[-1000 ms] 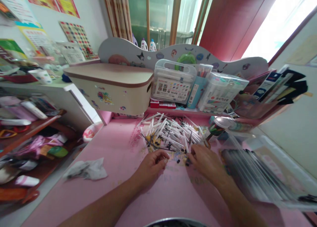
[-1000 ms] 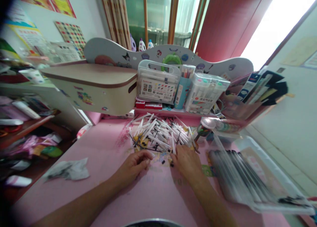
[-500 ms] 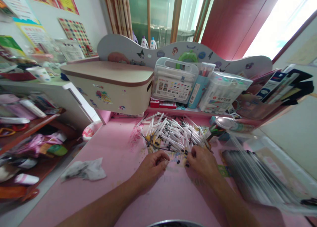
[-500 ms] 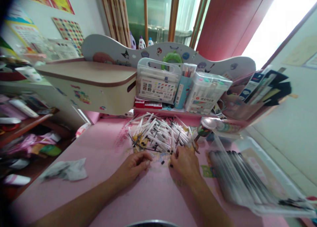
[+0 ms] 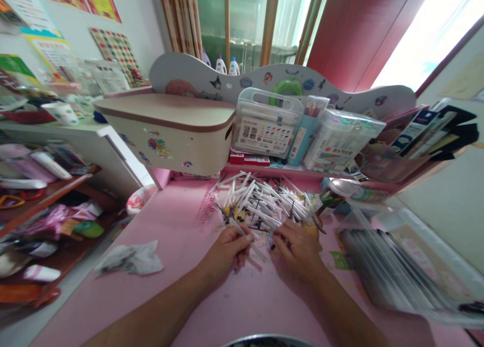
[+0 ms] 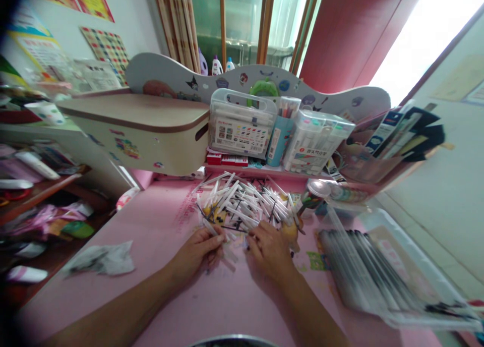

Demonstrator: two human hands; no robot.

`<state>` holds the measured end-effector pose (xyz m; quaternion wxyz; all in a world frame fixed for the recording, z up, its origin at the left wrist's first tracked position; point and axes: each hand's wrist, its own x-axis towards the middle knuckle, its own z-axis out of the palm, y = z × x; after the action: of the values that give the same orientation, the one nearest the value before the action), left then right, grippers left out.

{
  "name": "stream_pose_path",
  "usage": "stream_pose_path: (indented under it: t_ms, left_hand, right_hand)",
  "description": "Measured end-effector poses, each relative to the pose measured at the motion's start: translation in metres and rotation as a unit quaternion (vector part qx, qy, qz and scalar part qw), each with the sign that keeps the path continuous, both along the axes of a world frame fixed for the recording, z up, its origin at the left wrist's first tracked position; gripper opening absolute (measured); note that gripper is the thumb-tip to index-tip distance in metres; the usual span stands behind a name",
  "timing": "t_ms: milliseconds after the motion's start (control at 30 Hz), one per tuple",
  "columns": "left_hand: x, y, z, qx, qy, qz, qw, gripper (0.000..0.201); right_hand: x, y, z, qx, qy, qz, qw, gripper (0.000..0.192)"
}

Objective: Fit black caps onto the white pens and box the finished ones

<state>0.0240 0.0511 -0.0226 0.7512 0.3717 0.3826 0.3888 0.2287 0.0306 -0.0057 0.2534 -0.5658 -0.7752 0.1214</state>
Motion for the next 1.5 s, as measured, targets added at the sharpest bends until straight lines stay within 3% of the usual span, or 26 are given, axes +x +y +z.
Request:
stream_pose_path:
  t_ms: [167, 433, 633, 833, 1033, 1500]
  left_hand:
    - [0.000, -0.001, -0.003, -0.011, 0.007, 0.015, 1.000, 0.029]
    - [0.001, 0.000, -0.002, -0.019, 0.005, 0.056, 0.998, 0.033]
    - [-0.001, 0.002, 0.002, -0.007, -0.004, 0.100, 0.995, 0.034]
    - [-0.003, 0.005, 0.009, 0.001, -0.040, 0.201, 0.979, 0.036]
    - [-0.005, 0.011, 0.012, -0.003, -0.073, 0.270, 0.960, 0.034]
    - [-0.007, 0.014, 0.012, -0.020, -0.091, 0.287, 0.953, 0.030]
  right_hand:
    - [0.003, 0.008, -0.007, -0.029, -0.144, -0.099, 0.984, 0.016]
    - [-0.007, 0.015, -0.004, -0.074, -0.192, -0.097, 0.974, 0.016]
    - [0.004, 0.010, 0.002, -0.054, -0.133, -0.087, 0.986, 0.011]
    - [0.027, 0.007, 0.006, -0.005, -0.056, -0.049, 0.997, 0.012]
    - [0.032, 0.005, 0.019, 0.036, 0.005, -0.006, 0.999, 0.012]
    - [0.031, 0.002, 0.027, 0.039, 0.023, 0.017, 0.999, 0.012]
